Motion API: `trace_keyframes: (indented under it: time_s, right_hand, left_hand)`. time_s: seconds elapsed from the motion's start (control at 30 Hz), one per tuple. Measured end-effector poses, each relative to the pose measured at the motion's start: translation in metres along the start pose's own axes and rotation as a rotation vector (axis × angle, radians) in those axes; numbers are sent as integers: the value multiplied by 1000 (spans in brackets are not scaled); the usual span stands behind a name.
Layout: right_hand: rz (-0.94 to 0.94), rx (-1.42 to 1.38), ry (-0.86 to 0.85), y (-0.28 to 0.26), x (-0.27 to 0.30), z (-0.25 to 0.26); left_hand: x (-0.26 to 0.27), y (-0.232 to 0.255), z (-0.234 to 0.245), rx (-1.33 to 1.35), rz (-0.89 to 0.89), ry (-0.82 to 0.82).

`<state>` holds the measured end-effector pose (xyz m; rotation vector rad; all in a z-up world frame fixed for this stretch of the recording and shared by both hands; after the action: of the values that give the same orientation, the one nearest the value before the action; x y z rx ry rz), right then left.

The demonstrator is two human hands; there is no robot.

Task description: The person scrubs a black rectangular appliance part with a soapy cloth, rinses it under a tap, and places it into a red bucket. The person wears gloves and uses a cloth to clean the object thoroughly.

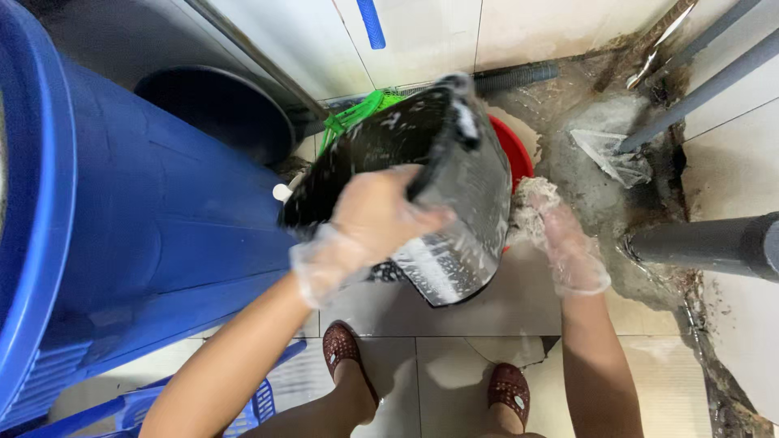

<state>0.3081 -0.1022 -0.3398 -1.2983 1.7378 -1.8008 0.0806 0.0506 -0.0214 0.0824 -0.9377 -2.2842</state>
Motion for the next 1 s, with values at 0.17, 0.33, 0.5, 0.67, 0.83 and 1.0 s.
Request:
trace_keyframes:
  time_s: [0.17,0.33,0.5,0.67,0.83,1.0]
  right_hand:
    - [-307,-423,-62,32,25,-37]
    - [-212,-502,-185,55,-6,-66]
    - [-114,-305,-66,55,-4,-49]
    - [-123,-520,76,5,17,-22]
    - [-342,-239,316,-9,54,6]
    - [-151,-314,221,-34,60,-5]
  left_hand:
    - [-4,16,-72,-420,-247,-10]
    - [9,-21,-117,-548,-372,-52]
    - [14,-56,-138,-704,-413,-99]
    - [26,-80,-131,-831,-429,-135]
    - [20,-98,-132,-792,-306,-157]
    - [24,-99,-130,-819,-229,-197]
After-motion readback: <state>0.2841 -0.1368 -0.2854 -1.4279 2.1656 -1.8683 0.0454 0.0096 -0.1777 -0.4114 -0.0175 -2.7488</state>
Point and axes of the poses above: each hand's wrist, its own x-axis away from the middle knuckle, its own z-axis out of the back of the hand, y = z × x, the point moved 9 cm from there along -x, towards the middle knuckle, and after that the axes turned 2 degrees about -y, right-handed, at the moved point
